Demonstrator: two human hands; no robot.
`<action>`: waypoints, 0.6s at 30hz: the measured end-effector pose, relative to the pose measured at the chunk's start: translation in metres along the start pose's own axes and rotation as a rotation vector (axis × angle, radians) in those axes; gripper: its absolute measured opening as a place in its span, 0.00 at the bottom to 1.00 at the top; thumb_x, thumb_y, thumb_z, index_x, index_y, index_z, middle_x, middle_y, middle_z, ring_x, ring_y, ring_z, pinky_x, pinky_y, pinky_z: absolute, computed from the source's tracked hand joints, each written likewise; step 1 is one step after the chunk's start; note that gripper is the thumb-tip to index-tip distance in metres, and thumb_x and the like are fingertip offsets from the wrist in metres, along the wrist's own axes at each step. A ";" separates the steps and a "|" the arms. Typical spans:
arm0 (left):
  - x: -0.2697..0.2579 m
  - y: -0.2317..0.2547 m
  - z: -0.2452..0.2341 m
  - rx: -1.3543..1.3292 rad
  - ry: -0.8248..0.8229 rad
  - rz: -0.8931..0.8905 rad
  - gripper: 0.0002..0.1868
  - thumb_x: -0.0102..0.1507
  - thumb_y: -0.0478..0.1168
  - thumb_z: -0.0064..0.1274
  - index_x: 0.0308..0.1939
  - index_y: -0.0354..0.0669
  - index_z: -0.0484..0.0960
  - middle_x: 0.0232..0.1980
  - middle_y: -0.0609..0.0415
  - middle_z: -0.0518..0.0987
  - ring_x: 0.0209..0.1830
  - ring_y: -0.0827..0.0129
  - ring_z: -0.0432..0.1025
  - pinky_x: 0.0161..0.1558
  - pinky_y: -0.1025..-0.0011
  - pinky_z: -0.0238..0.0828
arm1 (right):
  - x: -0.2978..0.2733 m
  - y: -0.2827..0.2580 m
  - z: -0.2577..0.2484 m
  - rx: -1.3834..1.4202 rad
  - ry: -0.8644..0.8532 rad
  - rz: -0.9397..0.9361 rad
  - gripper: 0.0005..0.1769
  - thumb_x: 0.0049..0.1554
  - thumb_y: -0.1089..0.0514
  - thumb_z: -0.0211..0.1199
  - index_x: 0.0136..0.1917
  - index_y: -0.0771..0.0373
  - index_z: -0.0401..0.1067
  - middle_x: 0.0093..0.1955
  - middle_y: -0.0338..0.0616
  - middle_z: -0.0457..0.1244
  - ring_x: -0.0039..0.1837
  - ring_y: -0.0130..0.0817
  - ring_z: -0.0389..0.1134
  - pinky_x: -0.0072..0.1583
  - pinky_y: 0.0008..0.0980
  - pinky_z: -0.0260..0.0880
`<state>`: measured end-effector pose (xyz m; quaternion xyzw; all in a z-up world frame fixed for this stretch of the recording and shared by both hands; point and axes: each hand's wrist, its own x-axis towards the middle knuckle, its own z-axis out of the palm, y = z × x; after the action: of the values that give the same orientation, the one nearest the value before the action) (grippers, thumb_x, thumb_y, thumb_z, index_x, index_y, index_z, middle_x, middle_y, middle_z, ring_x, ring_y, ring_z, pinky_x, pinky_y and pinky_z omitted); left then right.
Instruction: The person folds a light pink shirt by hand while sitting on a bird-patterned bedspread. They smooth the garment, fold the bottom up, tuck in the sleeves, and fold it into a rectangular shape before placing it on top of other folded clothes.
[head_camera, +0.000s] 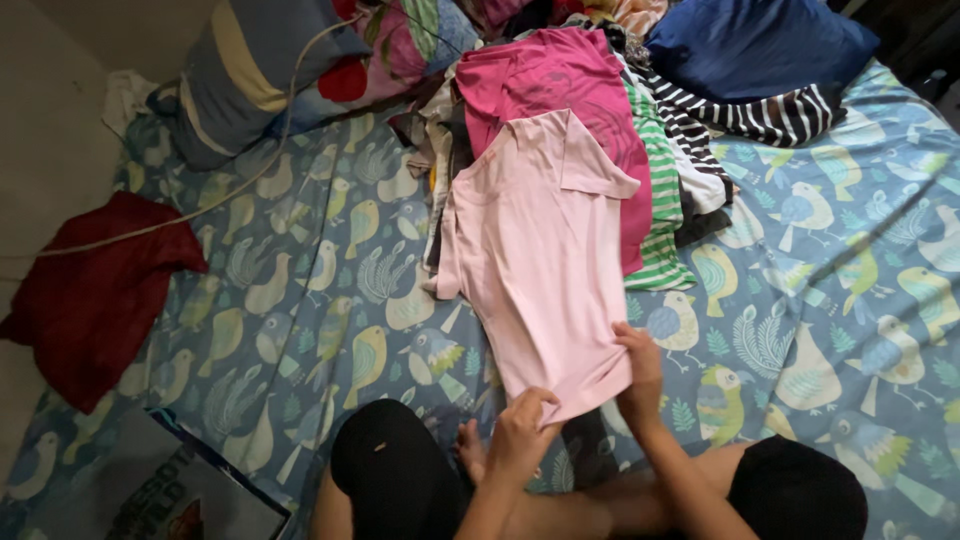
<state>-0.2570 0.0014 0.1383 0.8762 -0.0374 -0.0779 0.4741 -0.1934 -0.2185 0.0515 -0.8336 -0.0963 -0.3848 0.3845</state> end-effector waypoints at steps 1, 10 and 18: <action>0.000 -0.006 -0.002 0.031 0.032 0.052 0.22 0.54 0.35 0.64 0.53 0.46 0.79 0.41 0.46 0.77 0.39 0.54 0.75 0.43 0.59 0.72 | 0.000 -0.004 -0.005 0.072 -0.050 0.137 0.15 0.58 0.67 0.55 0.59 0.59 0.69 0.59 0.49 0.68 0.63 0.44 0.68 0.68 0.41 0.63; 0.082 -0.184 0.057 -0.176 0.426 -0.193 0.40 0.61 0.54 0.63 0.71 0.39 0.67 0.66 0.35 0.69 0.64 0.45 0.65 0.64 0.54 0.61 | -0.026 -0.073 -0.049 1.063 -0.138 1.103 0.10 0.59 0.60 0.49 0.50 0.64 0.69 0.40 0.37 0.64 0.42 0.25 0.66 0.44 0.24 0.66; 0.132 -0.222 0.080 -1.290 0.122 -0.513 0.37 0.55 0.48 0.65 0.63 0.30 0.74 0.59 0.39 0.76 0.59 0.49 0.72 0.63 0.49 0.68 | -0.042 -0.096 -0.061 1.041 -0.503 1.199 0.10 0.57 0.57 0.51 0.47 0.63 0.69 0.35 0.38 0.62 0.35 0.28 0.62 0.33 0.27 0.60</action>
<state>-0.1423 0.0386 -0.1035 0.4035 0.2512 -0.1445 0.8679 -0.3007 -0.1900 0.1005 -0.5204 0.1152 0.1764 0.8275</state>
